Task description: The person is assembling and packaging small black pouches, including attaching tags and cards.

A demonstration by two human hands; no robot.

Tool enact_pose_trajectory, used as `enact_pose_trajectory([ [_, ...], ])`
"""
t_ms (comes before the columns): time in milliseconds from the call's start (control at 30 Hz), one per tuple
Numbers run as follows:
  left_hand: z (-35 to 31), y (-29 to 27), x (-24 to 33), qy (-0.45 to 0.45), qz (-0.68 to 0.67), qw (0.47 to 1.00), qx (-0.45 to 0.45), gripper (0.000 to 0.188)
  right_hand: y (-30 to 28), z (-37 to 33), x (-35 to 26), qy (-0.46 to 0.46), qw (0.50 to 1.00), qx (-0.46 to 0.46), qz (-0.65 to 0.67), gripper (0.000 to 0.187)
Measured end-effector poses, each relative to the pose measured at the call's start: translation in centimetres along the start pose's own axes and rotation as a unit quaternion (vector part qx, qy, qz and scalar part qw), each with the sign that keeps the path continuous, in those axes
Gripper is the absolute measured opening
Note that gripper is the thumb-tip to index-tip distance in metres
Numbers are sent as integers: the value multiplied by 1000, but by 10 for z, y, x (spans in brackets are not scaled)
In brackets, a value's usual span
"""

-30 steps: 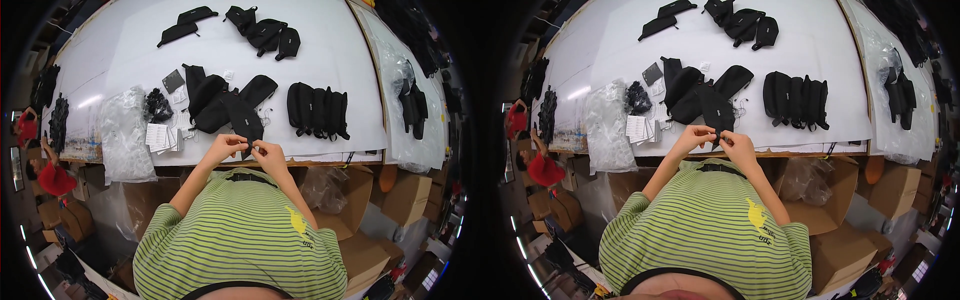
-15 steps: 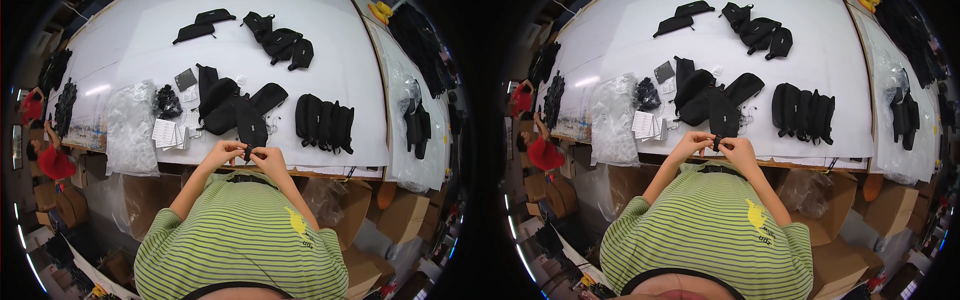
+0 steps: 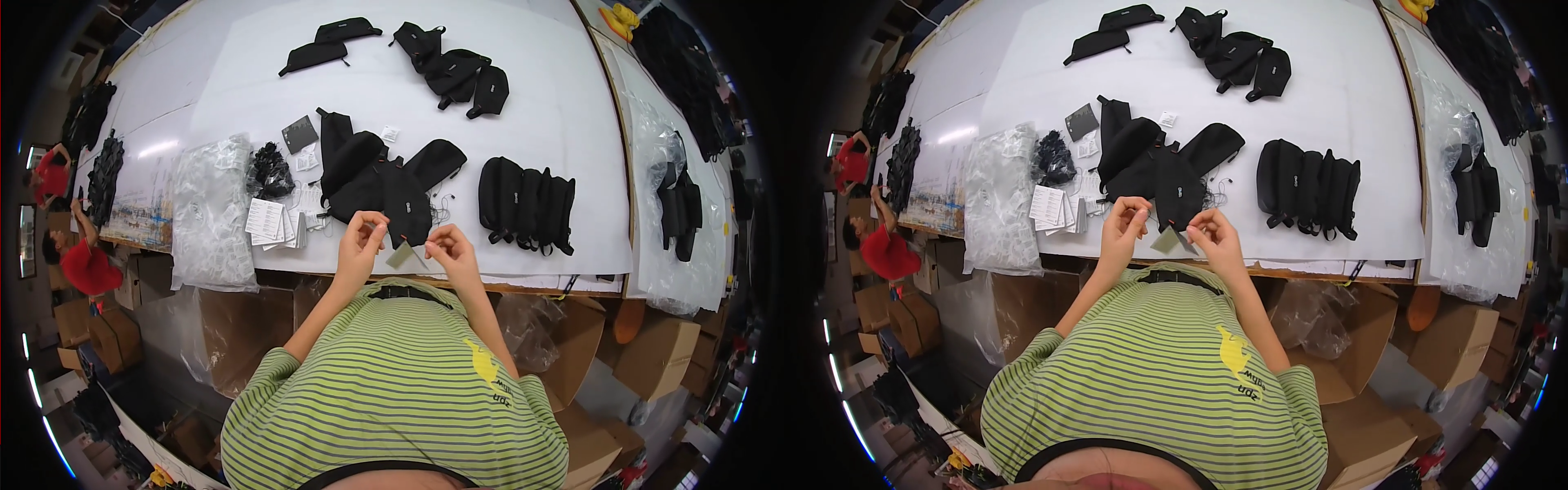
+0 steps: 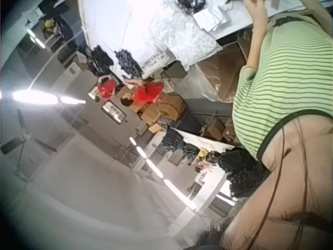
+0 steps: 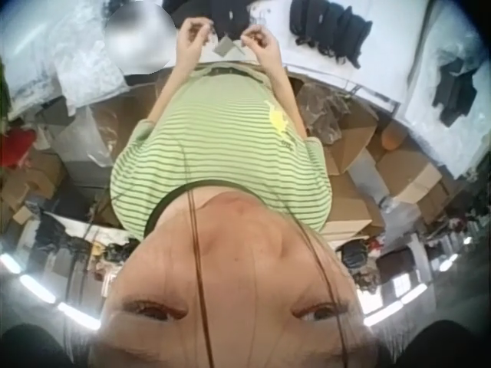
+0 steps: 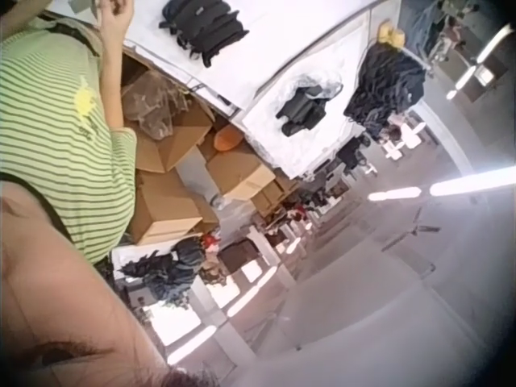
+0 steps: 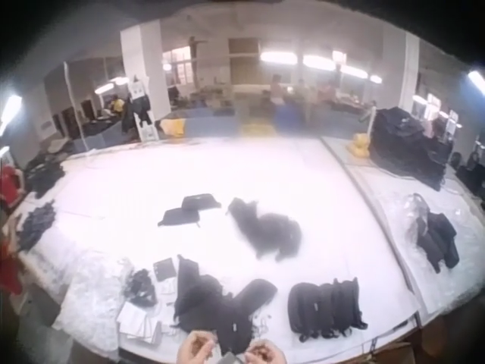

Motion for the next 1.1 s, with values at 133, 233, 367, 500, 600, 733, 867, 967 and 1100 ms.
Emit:
enact_pose_trajectory([
  [133,6,9,9,-63,-124,984,-108,12,-6,-4,-21,-31,994,13,105,13],
  [233,8,21,18,-87,-98,984,-123,12,-5,-4,-27,-24,989,21,144,13],
  [367,12,28,16,-101,-34,985,-139,14,-5,-4,-20,-5,994,34,109,13],
  [500,11,31,15,-86,-18,986,-139,15,-3,-3,-19,19,994,46,99,12],
  [600,12,30,20,-81,-14,990,-113,14,-5,-1,-20,21,991,60,118,13],
  [733,11,29,20,-83,-11,991,-104,13,-3,2,-23,30,992,44,111,13],
  [867,8,28,21,-92,-19,991,-94,12,-1,4,-29,29,996,36,74,14],
  [967,8,26,21,-91,-13,992,-84,12,0,6,-33,30,995,44,89,14],
  [1100,10,26,21,-89,-12,992,-93,12,-1,6,-29,40,996,36,78,14],
])
Point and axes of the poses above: each hand's wrist, its own z-axis towards the middle knuckle, its own y-axis out of the palm, x = y × z, the point moved 3 cm from there along z, towards the middle knuckle, and after that the axes turned 9 degrees about -x, right-handed, at the moved point
